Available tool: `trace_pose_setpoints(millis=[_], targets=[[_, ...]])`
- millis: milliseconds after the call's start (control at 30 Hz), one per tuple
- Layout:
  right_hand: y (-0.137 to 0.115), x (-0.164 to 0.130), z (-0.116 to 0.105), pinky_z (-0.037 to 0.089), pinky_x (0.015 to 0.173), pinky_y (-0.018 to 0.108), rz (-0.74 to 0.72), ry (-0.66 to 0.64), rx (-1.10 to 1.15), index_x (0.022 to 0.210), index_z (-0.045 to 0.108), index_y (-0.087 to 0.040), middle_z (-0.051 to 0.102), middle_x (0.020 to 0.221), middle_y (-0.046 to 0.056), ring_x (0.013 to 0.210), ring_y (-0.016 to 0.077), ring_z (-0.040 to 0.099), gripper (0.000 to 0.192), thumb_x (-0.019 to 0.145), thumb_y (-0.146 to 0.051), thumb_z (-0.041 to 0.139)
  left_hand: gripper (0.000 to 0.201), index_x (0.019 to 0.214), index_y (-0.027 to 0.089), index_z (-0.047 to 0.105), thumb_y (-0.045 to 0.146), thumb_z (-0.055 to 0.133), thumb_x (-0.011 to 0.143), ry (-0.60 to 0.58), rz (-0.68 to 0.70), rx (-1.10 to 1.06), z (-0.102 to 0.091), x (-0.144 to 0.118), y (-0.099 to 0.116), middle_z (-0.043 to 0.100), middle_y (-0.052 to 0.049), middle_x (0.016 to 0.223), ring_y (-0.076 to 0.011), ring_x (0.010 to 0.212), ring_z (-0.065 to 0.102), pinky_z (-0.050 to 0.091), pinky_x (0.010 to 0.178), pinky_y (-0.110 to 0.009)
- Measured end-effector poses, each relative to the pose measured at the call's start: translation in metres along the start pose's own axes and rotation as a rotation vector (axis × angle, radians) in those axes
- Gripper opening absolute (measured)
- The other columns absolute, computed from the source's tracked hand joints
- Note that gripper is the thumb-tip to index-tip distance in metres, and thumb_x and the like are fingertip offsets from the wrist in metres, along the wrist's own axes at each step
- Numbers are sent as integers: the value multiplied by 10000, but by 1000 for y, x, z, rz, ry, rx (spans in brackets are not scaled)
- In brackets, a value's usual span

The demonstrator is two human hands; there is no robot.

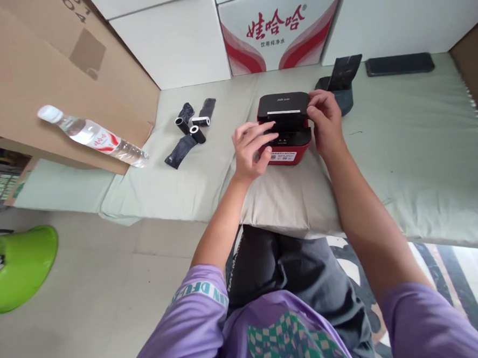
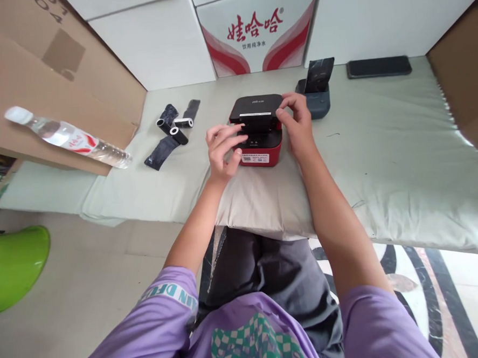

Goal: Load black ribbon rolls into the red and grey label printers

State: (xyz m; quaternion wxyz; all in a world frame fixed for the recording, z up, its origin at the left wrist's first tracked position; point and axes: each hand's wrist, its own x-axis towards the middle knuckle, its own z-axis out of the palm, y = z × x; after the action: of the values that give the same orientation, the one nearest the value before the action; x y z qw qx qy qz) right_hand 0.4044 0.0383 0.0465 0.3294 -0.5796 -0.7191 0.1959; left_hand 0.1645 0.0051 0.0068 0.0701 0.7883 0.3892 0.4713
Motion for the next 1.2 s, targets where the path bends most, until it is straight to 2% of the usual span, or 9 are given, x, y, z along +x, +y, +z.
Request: trace_pose_setpoints(millis=[100, 200, 300, 400, 567, 733, 867, 1033, 1200], targets=[[1, 3, 12, 533, 1174, 477, 64, 151, 246, 1644, 405, -307, 501, 1741, 113, 1553, 289, 550, 689, 966, -187, 400, 823, 1508, 328, 698, 868, 279, 1049, 54, -63, -19, 0, 3, -2, 669, -94, 1631, -349, 1573, 532, 334, 1361, -563], [0, 5, 21, 556, 1154, 520, 119, 82, 306, 1772, 194, -292, 567, 1687, 112, 1545, 310, 575, 917, 902, -163, 455, 877, 1574, 315, 633, 900, 257, 1039, 53, -133, -41, 1, 7, -2, 649, -114, 1647, -335, 1601, 522, 346, 1370, -528], [1, 4, 23, 525, 1240, 469, 139, 27, 422, 1787, 115, -241, 513, 1751, 128, 1588, 264, 547, 911, 922, -217, 401, 842, 1532, 317, 662, 862, 217, 1070, 11, -148, -36, 5, 7, -5, 657, -113, 1641, -320, 1581, 542, 372, 1356, -519], [8, 6, 26, 438, 1350, 425, 122, 51, 738, 1723, 156, -152, 449, 1798, 154, 1593, 229, 535, 965, 809, -287, 432, 799, 1497, 321, 676, 827, 209, 1092, -13, -154, -34, 11, 7, -12, 637, -109, 1658, -322, 1580, 539, 378, 1349, -538], [29, 18, 42, 361, 1415, 573, 75, 119, 914, 1557, 370, -313, 622, 1633, 61, 1538, 323, 556, 954, 647, -439, 628, 763, 1397, 292, 686, 840, 256, 1083, 12, -155, -141, 20, 8, -20, 647, -134, 1593, -325, 1551, 562, 377, 1353, -530], [37, 13, 50, 365, 1402, 635, 38, 167, 781, 1640, 391, -345, 510, 1750, 65, 1659, 387, 454, 1031, 746, -788, 656, 832, 1592, 322, 504, 911, 334, 1029, 61, -294, -372, 31, 1, -11, 447, -121, 1792, -314, 1726, 365, 259, 1444, -494], [23, -31, 39, 403, 1375, 645, -55, 131, 564, 1695, 421, -295, 528, 1752, 133, 1679, 432, 440, 1130, 790, -910, 702, 1047, 1767, 319, 243, 929, 524, 964, -38, -450, -539, 30, -11, 3, 323, -102, 1884, -310, 1797, 231, 235, 1470, -452], [4, -69, 23, 523, 1253, 691, -125, 78, 294, 1760, 339, -235, 600, 1679, 220, 1513, 495, 622, 1305, 744, -894, 826, 1012, 1746, 260, 374, 808, 685, 953, -54, -446, -660, 20, -8, 12, 458, -119, 1821, -332, 1734, 397, 327, 1448, -448], [6, -10, 6, 509, 1268, 688, -203, 126, 154, 1740, 363, -245, 605, 1680, 206, 1525, 515, 605, 1282, 736, -878, 847, 806, 1671, 301, 514, 665, 726, 983, 36, -367, -679, 27, 52, -13, 560, -45, 1749, -317, 1735, 396, 300, 1463, -459]])
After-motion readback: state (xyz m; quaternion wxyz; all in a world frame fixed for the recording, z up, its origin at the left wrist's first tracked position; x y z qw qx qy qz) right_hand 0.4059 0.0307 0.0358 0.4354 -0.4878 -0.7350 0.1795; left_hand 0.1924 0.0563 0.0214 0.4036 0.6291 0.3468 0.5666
